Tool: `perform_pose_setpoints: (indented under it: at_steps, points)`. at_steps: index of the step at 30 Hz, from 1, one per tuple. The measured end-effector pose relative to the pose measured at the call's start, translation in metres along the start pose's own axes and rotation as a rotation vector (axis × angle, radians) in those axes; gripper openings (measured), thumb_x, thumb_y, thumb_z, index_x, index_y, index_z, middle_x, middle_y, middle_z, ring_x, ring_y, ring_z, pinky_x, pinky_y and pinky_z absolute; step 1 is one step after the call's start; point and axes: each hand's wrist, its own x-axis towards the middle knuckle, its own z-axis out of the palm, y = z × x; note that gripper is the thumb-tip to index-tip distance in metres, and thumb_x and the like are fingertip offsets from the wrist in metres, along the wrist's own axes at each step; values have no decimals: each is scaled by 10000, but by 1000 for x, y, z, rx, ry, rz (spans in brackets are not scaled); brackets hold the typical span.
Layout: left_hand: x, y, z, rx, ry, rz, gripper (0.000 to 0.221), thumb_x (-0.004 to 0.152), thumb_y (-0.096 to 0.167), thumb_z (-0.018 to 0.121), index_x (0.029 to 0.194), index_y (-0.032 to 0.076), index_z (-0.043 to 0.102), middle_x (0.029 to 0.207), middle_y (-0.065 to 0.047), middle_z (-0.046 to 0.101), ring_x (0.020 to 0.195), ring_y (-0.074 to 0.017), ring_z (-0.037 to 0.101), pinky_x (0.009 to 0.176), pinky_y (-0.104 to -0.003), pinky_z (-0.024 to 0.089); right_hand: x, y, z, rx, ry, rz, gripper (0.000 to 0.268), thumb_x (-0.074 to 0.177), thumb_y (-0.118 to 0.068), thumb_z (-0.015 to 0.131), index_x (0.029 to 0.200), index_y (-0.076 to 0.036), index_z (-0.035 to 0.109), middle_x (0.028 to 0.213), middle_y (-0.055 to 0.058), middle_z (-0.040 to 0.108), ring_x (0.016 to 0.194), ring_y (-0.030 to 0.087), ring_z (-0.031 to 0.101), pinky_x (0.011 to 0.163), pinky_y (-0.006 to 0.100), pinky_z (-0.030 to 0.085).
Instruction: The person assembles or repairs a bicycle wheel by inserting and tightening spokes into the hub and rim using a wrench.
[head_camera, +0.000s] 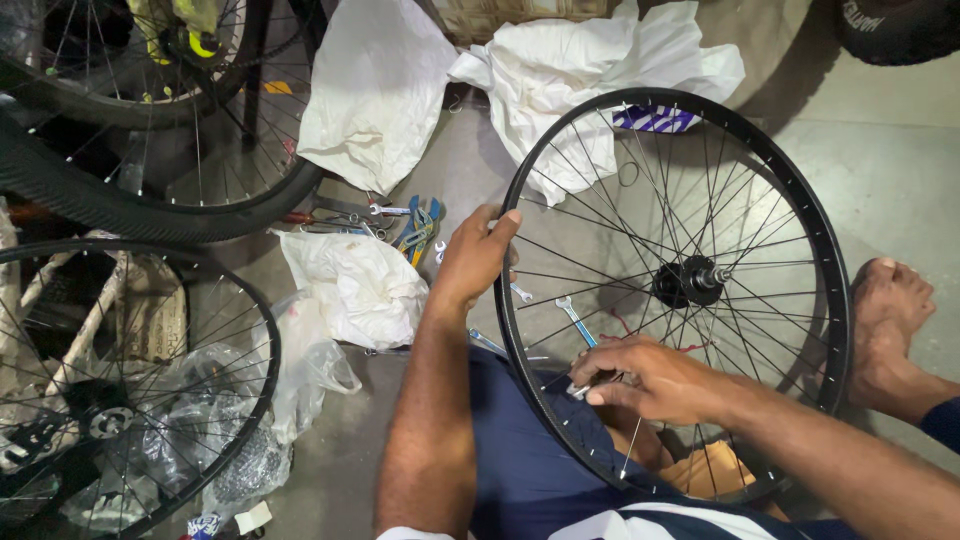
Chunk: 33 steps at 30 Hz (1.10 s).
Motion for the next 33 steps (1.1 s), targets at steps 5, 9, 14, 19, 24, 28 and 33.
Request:
perform_pose_setpoints:
  at_steps: [5,9,14,19,24,28,33]
  points:
    - [-5,4,0,41,-17,-28,437,956,376,601,1124,-25,647,636,-97,633,500,-180,614,487,-334,515,15,1,5,-154,494,-173,255,897,-231,661,1095,-75,699,1244,88,711,1081,282,730,895,376,598]
    - [-4,5,2,27,-1,-40,418,959,370,606,1111,-17,650,627,-96,618,502,-175,601,483,-342,526,37,4,15,-300,467,-282,248,882,-215,685,1082,-78,739,1207,108,738,1060,311,718,924,434,535]
    - [-5,7,1,2,-14,-19,398,960,367,602,1091,-7,646,632,-95,618,508,-179,603,478,-347,524,59,6,14,-38,365,-92,253,969,-202,658,1153,-50,738,1109,140,769,1034,304,742,896,398,577]
    - [-4,5,1,-13,-19,-36,390,973,369,598,1072,-4,653,633,-95,619,510,-185,606,481,-351,532,55,7,22,-143,411,-233,271,810,-187,729,1033,-37,700,1080,139,762,993,324,730,885,427,550]
    - [-3,4,0,116,5,-57,445,987,419,543,1016,-10,659,678,-141,673,546,-240,646,541,-368,518,56,-15,19,-471,506,-439,240,738,-164,741,896,-51,600,1125,172,736,993,366,690,876,457,517]
    - [-1,-1,-1,255,81,91,452,983,431,547,962,9,706,734,-127,720,681,-225,675,658,-372,508,52,-38,-10,-23,128,213,266,892,-221,767,1033,-48,623,957,194,736,883,398,719,776,467,538]
    - [0,-1,-1,272,80,3,417,948,423,563,941,25,690,736,-119,714,691,-254,694,668,-388,526,58,-16,14,68,436,-76,345,802,-259,762,1031,-61,597,846,102,758,781,304,781,687,398,608]
